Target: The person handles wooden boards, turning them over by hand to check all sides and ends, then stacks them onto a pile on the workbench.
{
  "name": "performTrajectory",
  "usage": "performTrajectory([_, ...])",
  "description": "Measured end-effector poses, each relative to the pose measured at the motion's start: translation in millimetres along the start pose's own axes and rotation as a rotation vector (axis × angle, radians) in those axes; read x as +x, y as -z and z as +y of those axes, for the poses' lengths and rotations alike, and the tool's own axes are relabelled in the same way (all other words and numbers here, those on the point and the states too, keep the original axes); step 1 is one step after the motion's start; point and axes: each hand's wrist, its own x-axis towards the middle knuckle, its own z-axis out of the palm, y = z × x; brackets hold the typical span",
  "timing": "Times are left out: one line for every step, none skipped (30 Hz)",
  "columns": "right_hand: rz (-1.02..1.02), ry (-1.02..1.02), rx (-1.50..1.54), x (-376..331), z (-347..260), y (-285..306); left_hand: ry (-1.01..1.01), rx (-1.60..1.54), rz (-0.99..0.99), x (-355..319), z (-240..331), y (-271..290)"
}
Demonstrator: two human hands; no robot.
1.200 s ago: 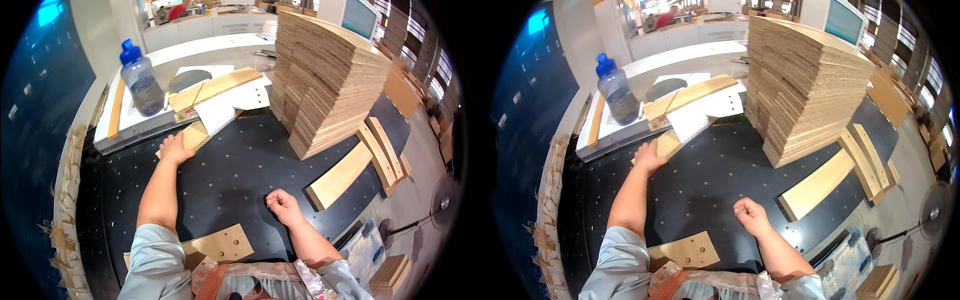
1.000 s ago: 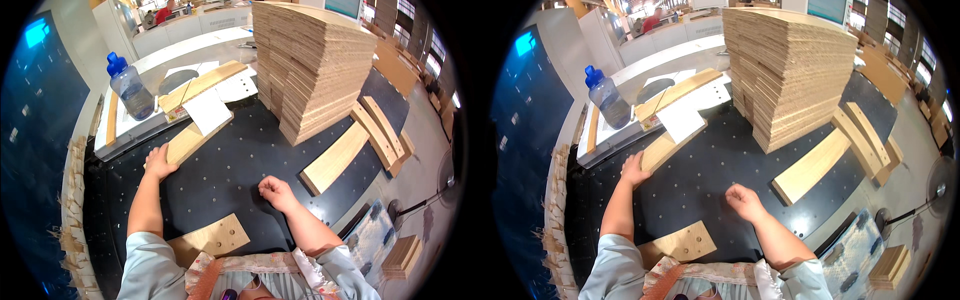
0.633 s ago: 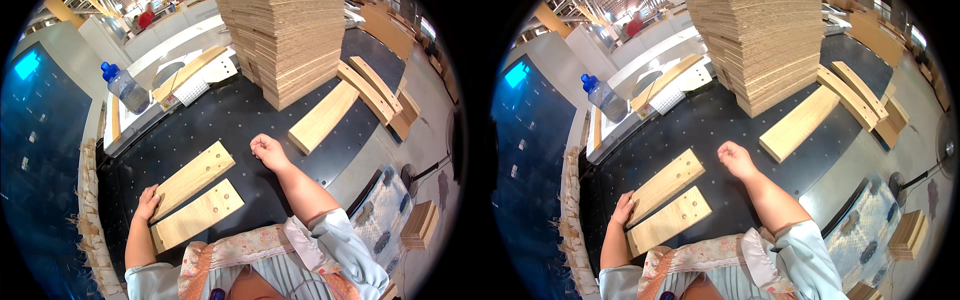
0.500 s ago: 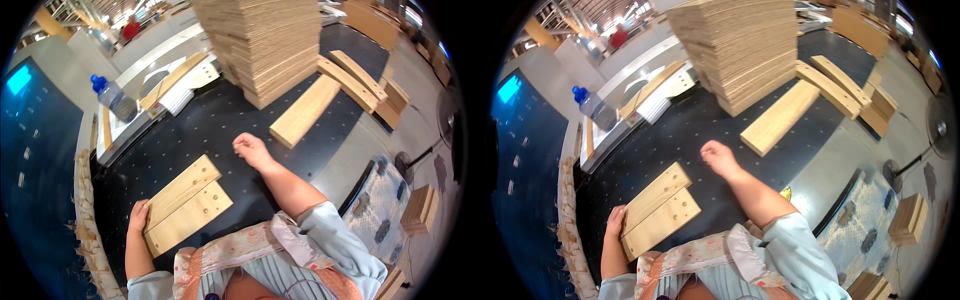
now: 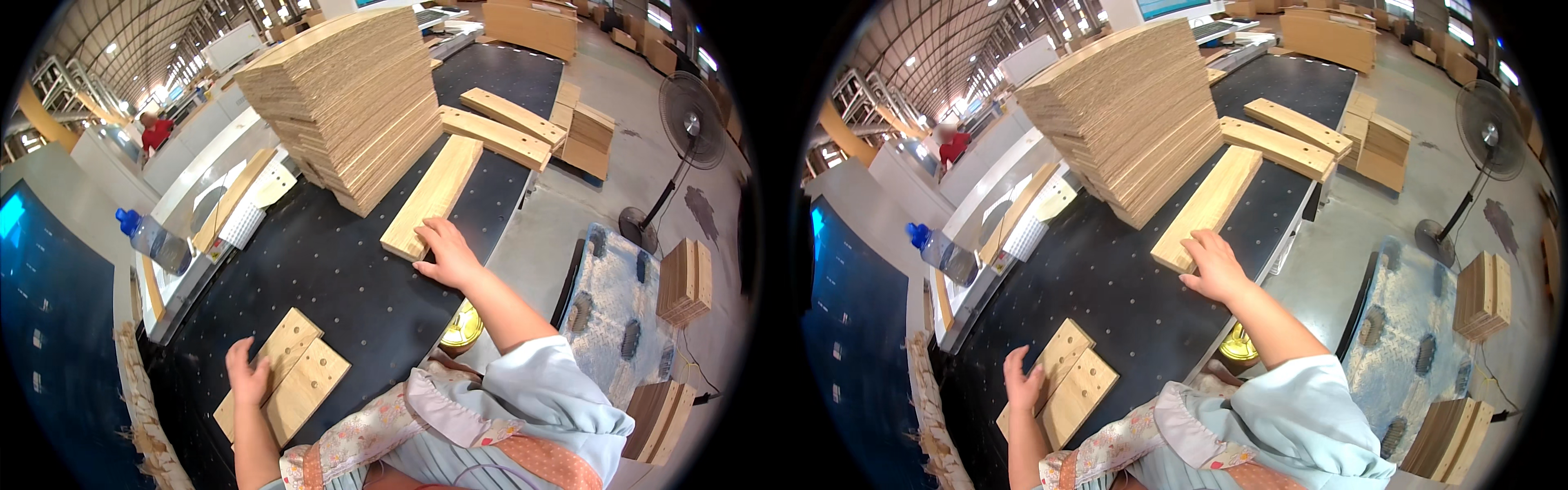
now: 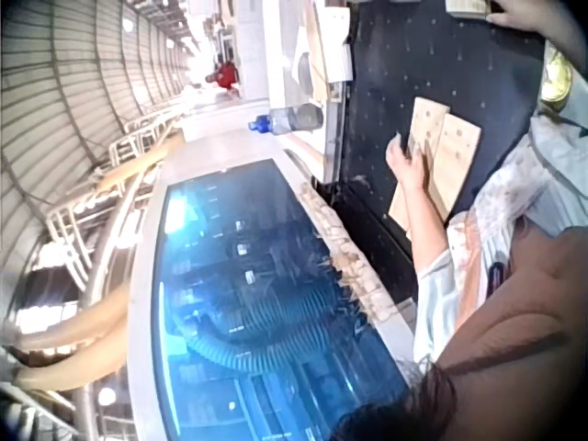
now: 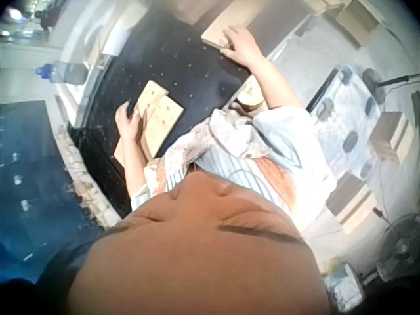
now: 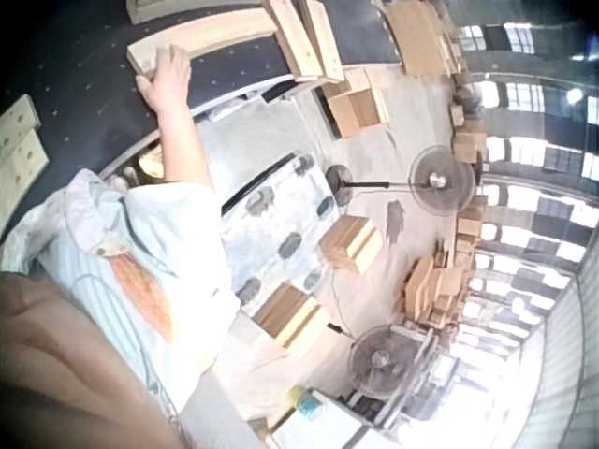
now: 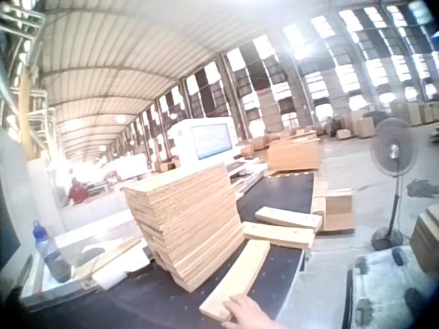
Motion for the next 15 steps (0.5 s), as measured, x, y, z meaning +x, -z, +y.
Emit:
performTrajectory([0.044,-0.032,0.035,-7,4,-1,-0.067,-0.016,-0.032,13,22,-11])
performTrajectory([0.089,-0.070,0.066,-16,11,-3,-0.130,-0.022,-0.070,27,44,-24])
performTrajectory([0.137,-0.108,0.102,-25,16,-7,-0.195,-0.023,-0.108,42,66,-35])
performTrajectory([0.167,-0.117,0.101,-34,21,-12,-0.242,-0.026,-0.159,56,87,-48])
performTrajectory([0.162,-0.173,0.091,-41,22,-14,-0.292,-0.030,-0.210,70,107,-63])
performTrajectory([0.182,-0.143,0.133,-42,24,-12,-0.316,-0.014,-0.245,83,130,-78])
performTrajectory([0.202,-0.111,0.185,-41,22,-12,-0.337,0.014,-0.277,94,149,-89])
performTrajectory([0.206,-0.125,0.202,-38,19,-11,-0.351,0.043,-0.291,108,167,-101])
performTrajectory([0.213,-0.113,0.205,-38,18,-7,-0.362,0.065,-0.314,121,185,-117])
performTrajectory([0.238,-0.060,0.221,-38,18,-9,-0.350,0.089,-0.338,134,199,-131])
performTrajectory([0.264,-0.007,0.234,-38,18,-11,-0.357,0.126,-0.348,148,214,-145])
performTrajectory([0.239,-0.022,0.230,-41,17,-12,-0.357,0.158,-0.360,158,226,-162])
performTrajectory([0.228,-0.035,0.228,-43,17,-15,-0.368,0.198,-0.365,168,240,-177])
performTrajectory([0.221,-0.065,0.234,-42,17,-18,-0.345,0.276,-0.378,177,254,-190])
performTrajectory([0.195,-0.113,0.233,-44,16,-17,-0.301,0.292,-0.445,185,265,-199])
